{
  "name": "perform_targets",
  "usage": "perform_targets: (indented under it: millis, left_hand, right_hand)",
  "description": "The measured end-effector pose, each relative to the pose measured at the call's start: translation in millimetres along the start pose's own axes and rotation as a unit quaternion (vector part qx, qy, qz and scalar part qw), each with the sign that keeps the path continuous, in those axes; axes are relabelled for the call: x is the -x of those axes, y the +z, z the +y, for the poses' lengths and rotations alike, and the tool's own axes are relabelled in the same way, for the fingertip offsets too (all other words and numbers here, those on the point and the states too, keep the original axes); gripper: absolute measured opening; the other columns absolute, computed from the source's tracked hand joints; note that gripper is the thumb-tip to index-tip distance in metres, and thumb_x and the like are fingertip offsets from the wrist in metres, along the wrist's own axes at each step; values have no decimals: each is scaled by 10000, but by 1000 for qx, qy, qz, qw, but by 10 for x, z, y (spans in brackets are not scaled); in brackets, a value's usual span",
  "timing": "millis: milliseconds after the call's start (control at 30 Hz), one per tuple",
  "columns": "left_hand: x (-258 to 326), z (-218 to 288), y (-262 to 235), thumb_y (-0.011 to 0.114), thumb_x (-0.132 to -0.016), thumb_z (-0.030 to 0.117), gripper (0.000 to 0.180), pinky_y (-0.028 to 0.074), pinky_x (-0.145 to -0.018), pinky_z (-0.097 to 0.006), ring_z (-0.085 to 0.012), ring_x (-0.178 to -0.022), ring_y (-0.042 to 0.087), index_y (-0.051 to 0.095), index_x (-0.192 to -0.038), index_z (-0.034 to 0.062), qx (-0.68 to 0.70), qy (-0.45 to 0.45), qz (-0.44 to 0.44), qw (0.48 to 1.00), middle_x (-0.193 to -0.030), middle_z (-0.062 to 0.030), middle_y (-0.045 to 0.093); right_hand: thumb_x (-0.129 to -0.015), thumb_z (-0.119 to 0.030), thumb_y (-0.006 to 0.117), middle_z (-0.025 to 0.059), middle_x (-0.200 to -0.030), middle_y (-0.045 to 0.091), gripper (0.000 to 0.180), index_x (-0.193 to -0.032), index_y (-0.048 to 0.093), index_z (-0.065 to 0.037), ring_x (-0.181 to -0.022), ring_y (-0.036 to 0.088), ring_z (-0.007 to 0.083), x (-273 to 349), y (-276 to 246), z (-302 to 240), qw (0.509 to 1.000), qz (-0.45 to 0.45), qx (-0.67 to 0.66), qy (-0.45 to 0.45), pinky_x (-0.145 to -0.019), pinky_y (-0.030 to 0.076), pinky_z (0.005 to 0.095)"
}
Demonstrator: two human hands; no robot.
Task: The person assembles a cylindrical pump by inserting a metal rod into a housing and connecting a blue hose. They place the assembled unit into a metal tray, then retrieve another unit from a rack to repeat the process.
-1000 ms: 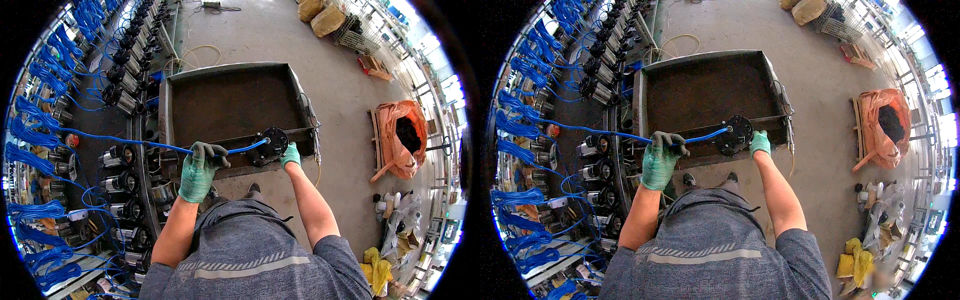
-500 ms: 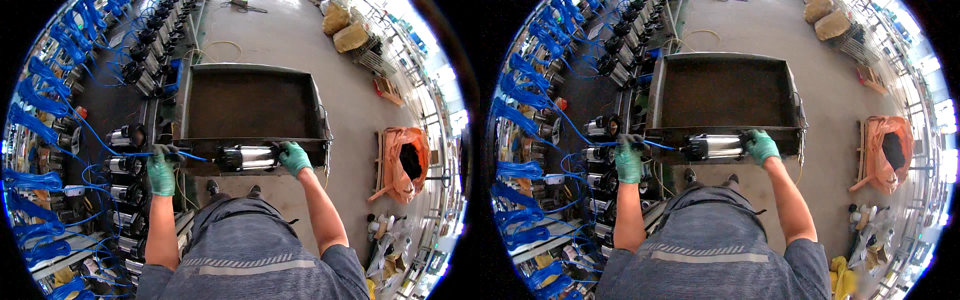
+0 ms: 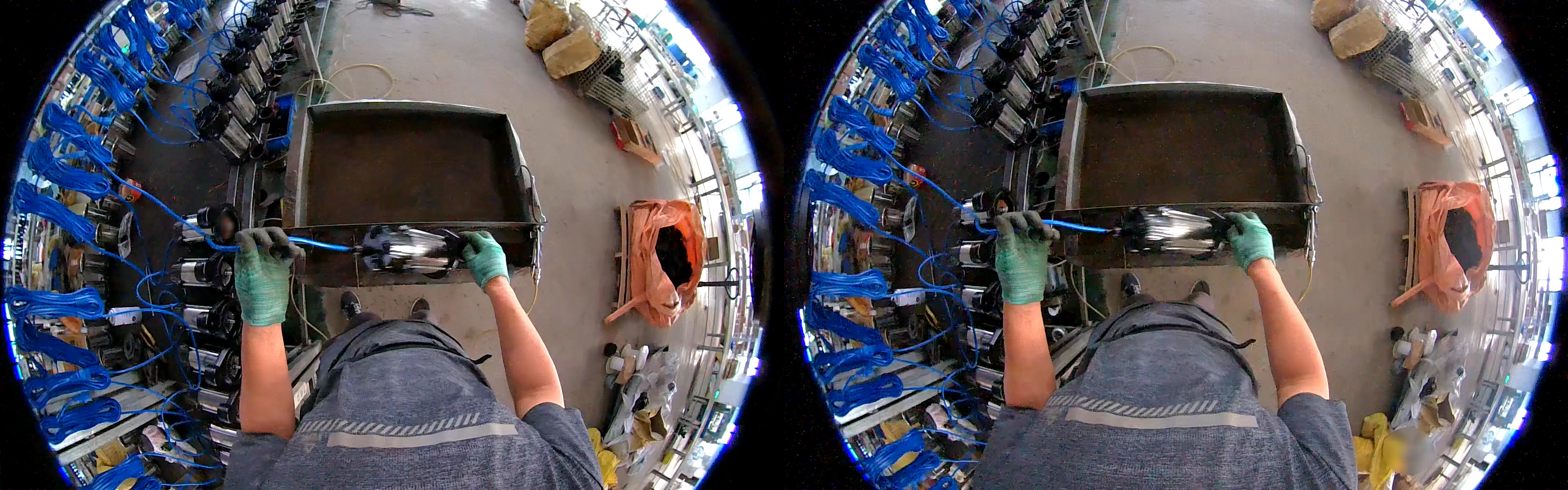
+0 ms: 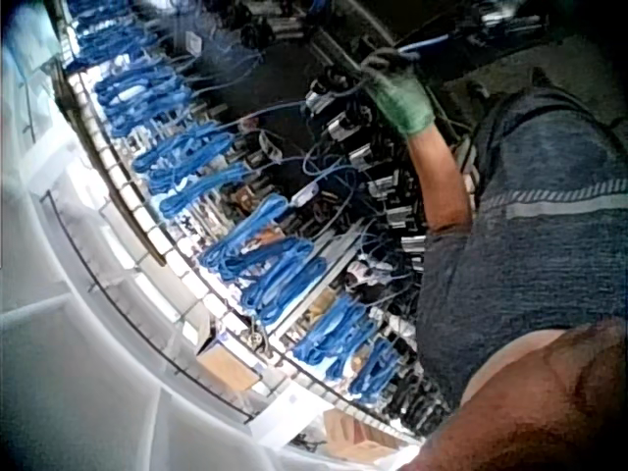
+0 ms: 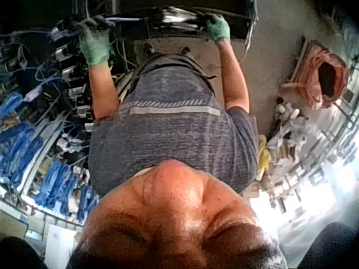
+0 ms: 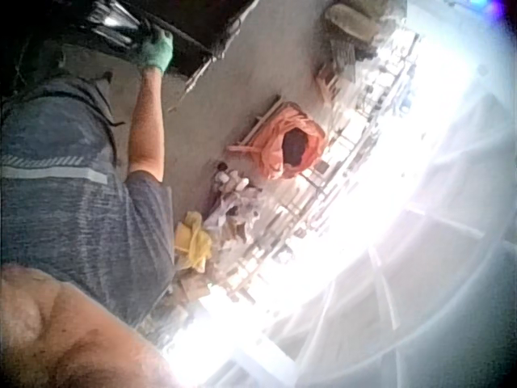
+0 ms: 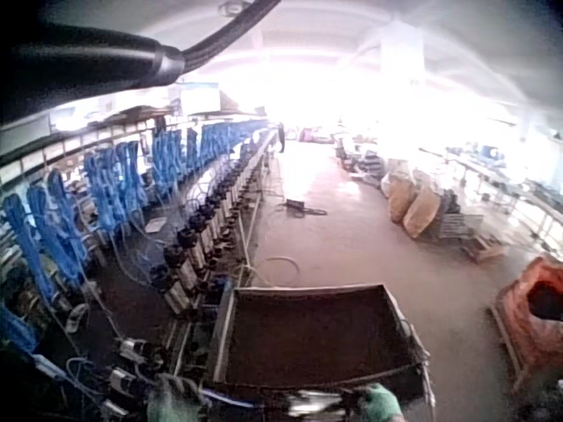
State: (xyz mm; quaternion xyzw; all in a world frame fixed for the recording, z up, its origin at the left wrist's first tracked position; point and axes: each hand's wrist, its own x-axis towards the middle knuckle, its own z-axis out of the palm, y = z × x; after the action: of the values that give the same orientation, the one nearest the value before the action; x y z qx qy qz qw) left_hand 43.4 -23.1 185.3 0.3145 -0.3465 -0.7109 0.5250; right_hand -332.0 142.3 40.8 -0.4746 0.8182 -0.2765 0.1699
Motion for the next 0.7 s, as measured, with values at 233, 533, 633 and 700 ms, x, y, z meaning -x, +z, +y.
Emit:
perform_targets:
  millis: [233, 533, 633, 700]
  left_hand:
    - [69, -495, 710, 572, -1023, 486, 426, 590, -797, -449, -270, -814, 697, 581, -990, 62, 6, -106, -160, 981, -1053, -170, 682]
    - [30, -549, 714, 579, -1019, 483, 442, 596, -803, -452, -264, -830, 707, 622, -1017, 44, 33, -134, -131, 982, -1069, -183, 696]
    - [57, -544, 699, 576, -1022, 477, 442, 599, -793, -449, -267, -831, 708, 622, -1019, 37, 66, -149, -121, 979, -1069, -195, 696]
    - [40, -519, 694, 576, -1023, 472, 440, 601, -779, -445, -270, -829, 709, 622, -1018, 34, 78, -150, -121, 978, -1067, -204, 696]
  right_hand:
    - [-935, -210, 630, 177, -1156, 640, 251, -1177, 687, -172, -1026, 670, 418, 75, 311, 693, 972, -38, 159, 168, -852, 554, 506]
    - [-913, -182, 649, 200, -1199, 632, 270, -1178, 680, -142, -1046, 657, 437, 58, 407, 953, 982, -21, 123, 142, -875, 549, 502]
    - [-889, -154, 661, 218, -1231, 634, 303, -1190, 681, -124, -1073, 647, 446, 77, 418, 996, 985, -23, 113, 129, -892, 545, 497]
    - [-869, -106, 655, 242, -1203, 668, 334, -1202, 681, -92, -1092, 645, 449, 20, 429, 1047, 990, -29, 14, 140, -916, 535, 502]
